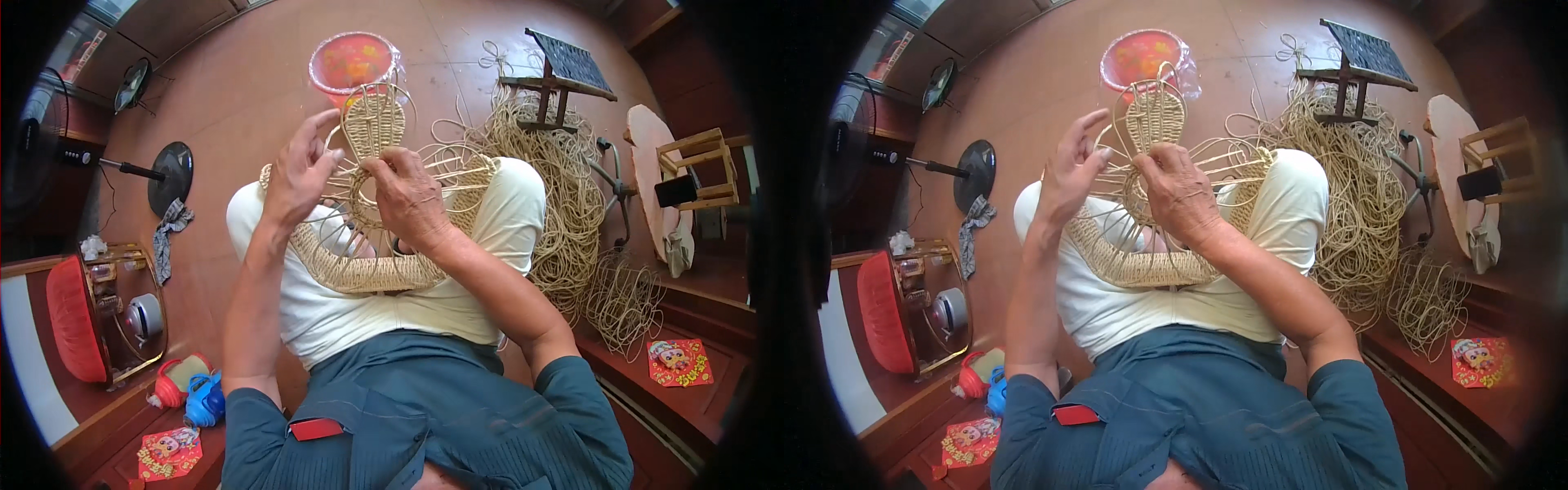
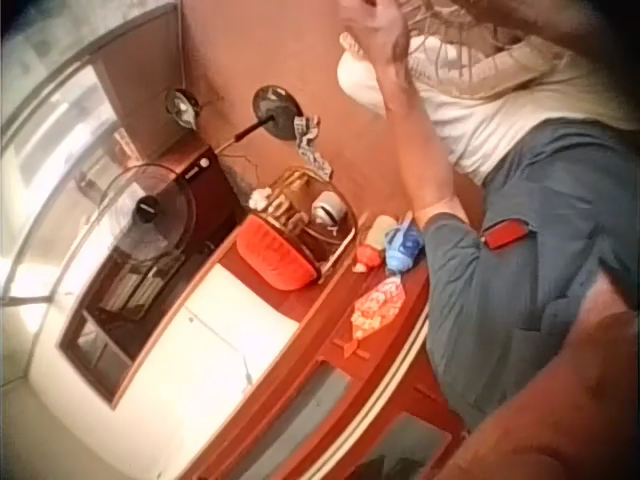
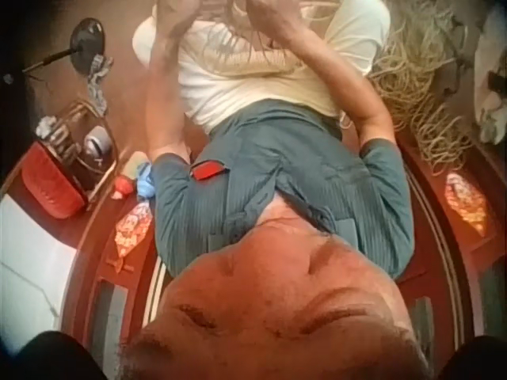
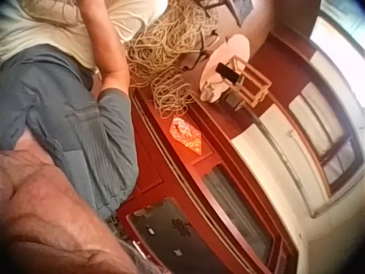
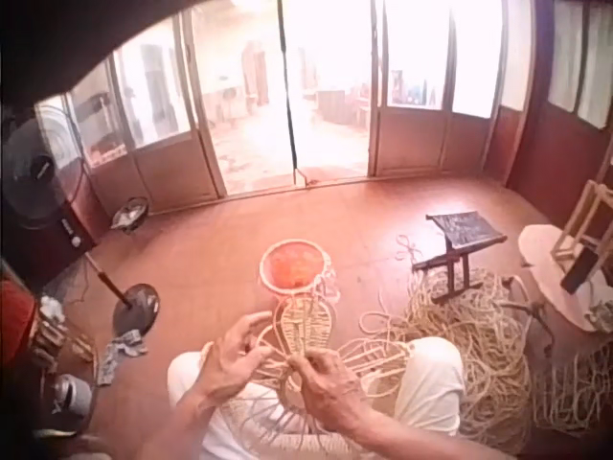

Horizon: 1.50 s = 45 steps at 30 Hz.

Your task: Weaving straw strands into a patterned frame to create a hand-crafted decorative object.

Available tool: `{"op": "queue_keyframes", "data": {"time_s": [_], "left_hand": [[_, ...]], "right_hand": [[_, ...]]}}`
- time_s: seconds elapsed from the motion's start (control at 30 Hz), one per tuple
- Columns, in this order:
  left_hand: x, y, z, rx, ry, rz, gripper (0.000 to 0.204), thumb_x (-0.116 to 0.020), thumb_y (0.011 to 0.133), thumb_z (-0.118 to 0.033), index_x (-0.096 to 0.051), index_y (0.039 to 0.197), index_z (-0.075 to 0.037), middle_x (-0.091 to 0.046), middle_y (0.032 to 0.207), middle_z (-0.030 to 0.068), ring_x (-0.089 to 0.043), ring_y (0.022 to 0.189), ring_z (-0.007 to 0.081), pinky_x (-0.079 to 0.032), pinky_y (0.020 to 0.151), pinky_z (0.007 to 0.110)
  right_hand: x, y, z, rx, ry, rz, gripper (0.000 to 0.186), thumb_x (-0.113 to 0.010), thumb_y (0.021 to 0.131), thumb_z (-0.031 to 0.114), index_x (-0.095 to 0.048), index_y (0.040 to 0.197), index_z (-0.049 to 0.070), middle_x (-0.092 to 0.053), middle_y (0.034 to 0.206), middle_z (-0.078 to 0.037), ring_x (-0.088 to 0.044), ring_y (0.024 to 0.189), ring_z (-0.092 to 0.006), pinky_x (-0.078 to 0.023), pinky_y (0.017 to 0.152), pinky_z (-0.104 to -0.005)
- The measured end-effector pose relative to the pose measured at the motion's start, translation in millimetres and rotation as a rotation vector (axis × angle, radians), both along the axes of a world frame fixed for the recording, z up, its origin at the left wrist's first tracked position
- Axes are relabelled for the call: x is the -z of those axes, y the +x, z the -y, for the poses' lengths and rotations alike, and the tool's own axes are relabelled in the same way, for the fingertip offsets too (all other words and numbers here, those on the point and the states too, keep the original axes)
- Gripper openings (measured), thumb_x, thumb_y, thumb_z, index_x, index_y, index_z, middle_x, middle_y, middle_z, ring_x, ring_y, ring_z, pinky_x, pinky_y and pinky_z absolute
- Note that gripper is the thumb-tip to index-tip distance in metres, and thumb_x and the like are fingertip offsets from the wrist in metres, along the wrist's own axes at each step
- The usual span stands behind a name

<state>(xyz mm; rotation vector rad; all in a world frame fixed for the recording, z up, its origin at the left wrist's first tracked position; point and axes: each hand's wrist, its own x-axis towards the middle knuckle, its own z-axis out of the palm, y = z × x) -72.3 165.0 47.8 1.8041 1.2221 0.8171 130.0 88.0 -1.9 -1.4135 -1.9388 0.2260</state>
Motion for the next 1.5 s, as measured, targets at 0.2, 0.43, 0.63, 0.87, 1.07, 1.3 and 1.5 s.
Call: {"op": "queue_keyframes", "data": {"time_s": [0.2,0.43,0.63,0.87,1.07,1.3,1.5], "left_hand": [[8,-9,50,-0.070,-0.115,0.143,0.051,-0.071,0.096,-0.003,-0.065,0.147,-0.001,-0.050,0.078,-0.0050,-0.047,0.071,0.0058,-0.043,0.067,0.026],[-8,0,63,-0.064,-0.099,0.461,0.038,-0.066,0.110,-0.011,-0.062,0.147,-0.001,-0.075,0.103,0.0058,-0.073,0.094,0.0134,-0.060,0.091,0.030],[-18,-43,103,-0.037,-0.242,0.798,0.045,-0.065,0.109,-0.010,-0.053,0.151,0.001,-0.066,0.089,0.0014,-0.068,0.089,0.0142,-0.057,0.108,0.042],[-41,-129,107,-0.175,-0.131,1.050,0.039,-0.063,0.107,-0.006,-0.057,0.146,-0.002,-0.060,0.086,0.0025,-0.066,0.090,0.0200,-0.057,0.109,0.052],[-86,-198,77,-0.205,0.183,1.182,0.020,-0.065,0.107,-0.005,-0.068,0.125,0.000,-0.074,0.097,0.0123,-0.071,0.099,0.0282,-0.058,0.108,0.046],[-100,-172,54,-0.794,0.373,0.198,0.036,-0.064,0.109,-0.010,-0.057,0.143,0.000,-0.073,0.097,0.0088,-0.071,0.088,0.0170,-0.059,0.083,0.031],[-48,-92,68,-0.326,-0.288,0.000,0.027,-0.063,0.111,-0.016,-0.070,0.131,0.001,-0.077,0.099,0.0103,-0.070,0.071,0.0122,-0.059,0.065,0.026]], "right_hand": [[5,-3,15,-0.052,0.019,0.017,0.034,-0.069,0.087,0.002,-0.068,0.121,0.010,-0.060,0.122,-0.012,-0.062,0.122,-0.0326,-0.058,0.096,-0.0446],[0,-13,7,0.047,0.100,-0.113,0.034,-0.082,0.087,0.023,-0.070,0.117,0.012,-0.061,0.117,-0.011,-0.065,0.113,-0.0319,-0.057,0.094,-0.0454],[4,-33,5,0.242,0.087,-0.128,0.026,-0.084,0.085,0.031,-0.071,0.101,0.015,-0.062,0.111,-0.007,-0.065,0.106,-0.0291,-0.057,0.085,-0.0433],[12,-35,-2,0.283,0.210,-0.146,0.016,-0.080,0.086,0.024,-0.068,0.090,0.014,-0.065,0.102,-0.003,-0.067,0.100,-0.0263,-0.058,0.080,-0.0408],[9,-34,-4,0.299,0.202,-0.218,0.013,-0.078,0.086,0.016,-0.067,0.093,0.014,-0.067,0.099,-0.004,-0.070,0.095,-0.0258,-0.058,0.078,-0.0396],[7,-33,-5,0.297,0.173,-0.289,0.011,-0.075,0.091,0.015,-0.064,0.094,0.013,-0.064,0.093,-0.004,-0.069,0.090,-0.0266,-0.058,0.074,-0.0419],[10,-32,-3,0.291,0.179,-0.264,0.013,-0.081,0.091,0.019,-0.070,0.096,0.015,-0.066,0.096,-0.003,-0.070,0.091,-0.0256,-0.058,0.075,-0.0407]]}}
